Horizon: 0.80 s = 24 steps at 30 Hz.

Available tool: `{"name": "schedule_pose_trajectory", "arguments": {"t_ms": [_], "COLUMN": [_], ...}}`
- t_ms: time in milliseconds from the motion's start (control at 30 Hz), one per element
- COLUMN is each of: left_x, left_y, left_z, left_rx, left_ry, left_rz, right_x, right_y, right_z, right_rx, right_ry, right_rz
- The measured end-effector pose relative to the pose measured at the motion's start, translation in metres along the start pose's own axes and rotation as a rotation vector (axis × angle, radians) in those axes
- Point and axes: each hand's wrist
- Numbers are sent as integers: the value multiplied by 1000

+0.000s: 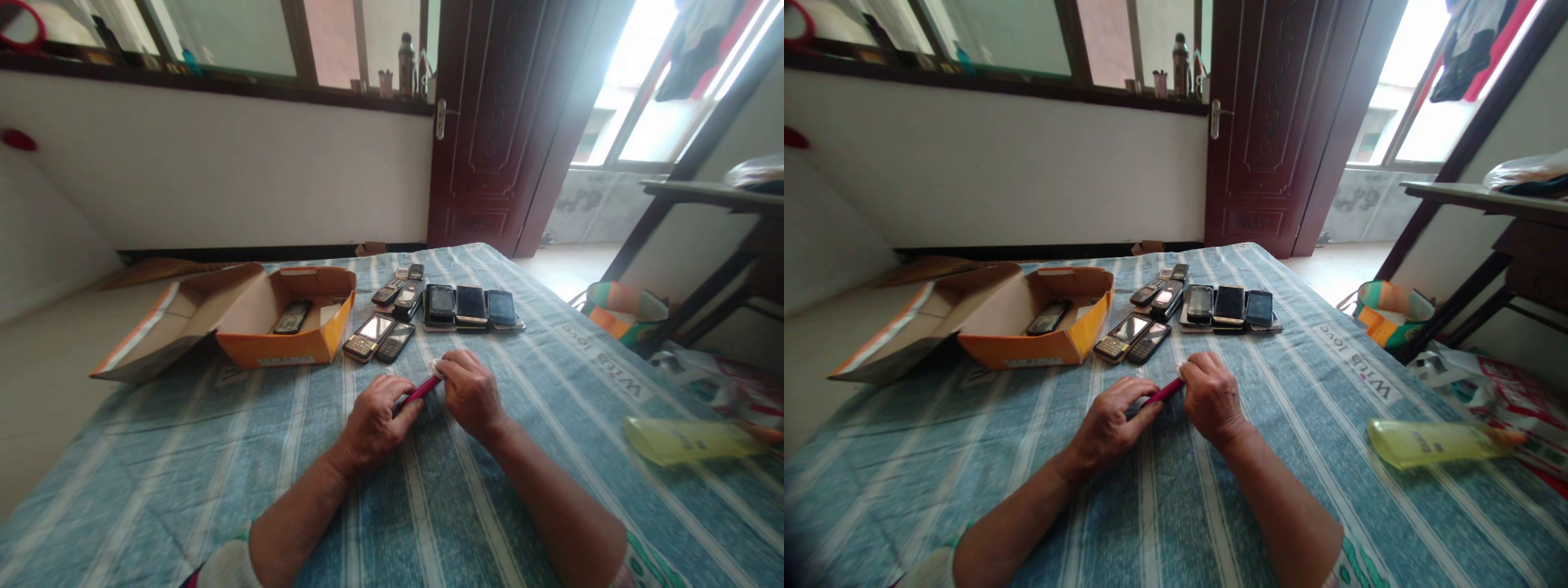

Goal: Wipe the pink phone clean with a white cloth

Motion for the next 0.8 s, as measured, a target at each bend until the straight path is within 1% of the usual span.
{"name": "schedule_pose_trajectory", "arguments": {"t_ms": [133,367,567,633,700,800], "left_x": [-1,2,3,3,4,7], "left_y": [0,2,1,1,1,2], "left_z": [-1,0,-3,-5,-6,-2], "left_rx": [2,23,-30,-49,-55,-51], "left_ry": [-7,-18,-76,-102,-127,-160], "left_rz": [15,32,82,115,143,136], "right_x": [1,4,5,3,0,-4], "right_y": [1,2,3,2,2,2], "right_z": [-3,-11,-14,-12,-6,7], "right_rx": [30,90,130,109,57,-45], "right_ry": [-40,-41,-70,-34,25,91], "right_rz": [0,6,12,23,48,105]}}
Point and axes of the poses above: each hand's wrist, its own y-axis away from the middle knuckle, its own x-axis out of the palm, z = x × y, and after that the axes turned 8 degrees about y, right-handed
